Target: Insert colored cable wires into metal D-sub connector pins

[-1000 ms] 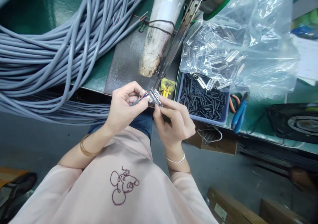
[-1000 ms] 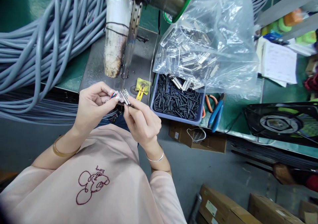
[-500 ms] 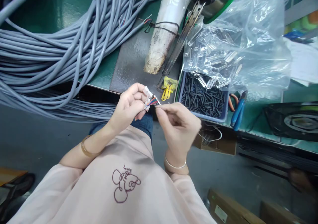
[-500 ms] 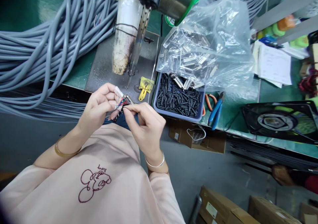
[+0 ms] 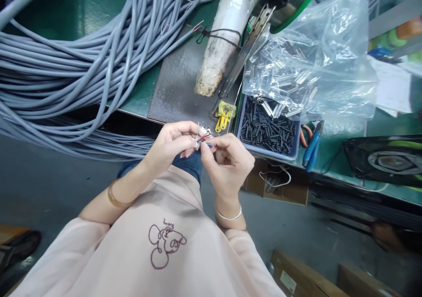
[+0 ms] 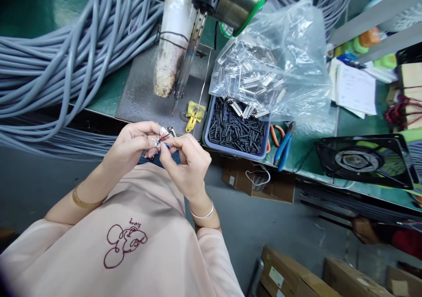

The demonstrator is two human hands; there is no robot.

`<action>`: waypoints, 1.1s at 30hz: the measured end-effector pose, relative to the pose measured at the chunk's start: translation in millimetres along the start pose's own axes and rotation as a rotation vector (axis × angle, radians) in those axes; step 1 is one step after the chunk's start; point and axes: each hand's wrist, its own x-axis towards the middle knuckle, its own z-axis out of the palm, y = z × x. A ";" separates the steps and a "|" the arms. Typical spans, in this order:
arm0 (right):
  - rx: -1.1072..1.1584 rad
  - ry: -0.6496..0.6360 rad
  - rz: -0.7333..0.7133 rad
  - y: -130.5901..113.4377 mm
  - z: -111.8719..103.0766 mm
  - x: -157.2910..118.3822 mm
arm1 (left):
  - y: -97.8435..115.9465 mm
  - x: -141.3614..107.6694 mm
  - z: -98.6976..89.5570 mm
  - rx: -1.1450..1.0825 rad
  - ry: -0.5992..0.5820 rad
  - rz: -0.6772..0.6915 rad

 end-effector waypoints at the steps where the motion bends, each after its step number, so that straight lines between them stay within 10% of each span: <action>1: 0.012 -0.003 0.026 0.6 -0.5 -1.2 | 1.0 -0.2 -0.3 0.012 0.009 0.000; 5: 0.034 0.091 0.090 6.0 -3.4 -2.4 | 2.4 -1.1 0.6 0.067 0.069 0.027; 11: 0.102 0.547 -0.180 18.2 -8.0 2.6 | 1.3 0.5 1.9 0.032 0.117 0.093; 20: 0.073 0.165 -0.033 29.2 2.0 -18.2 | 2.6 0.1 3.3 -0.002 0.066 0.099; 33: -0.151 0.203 -0.256 31.9 7.9 3.8 | -13.3 18.3 14.5 0.166 0.309 0.394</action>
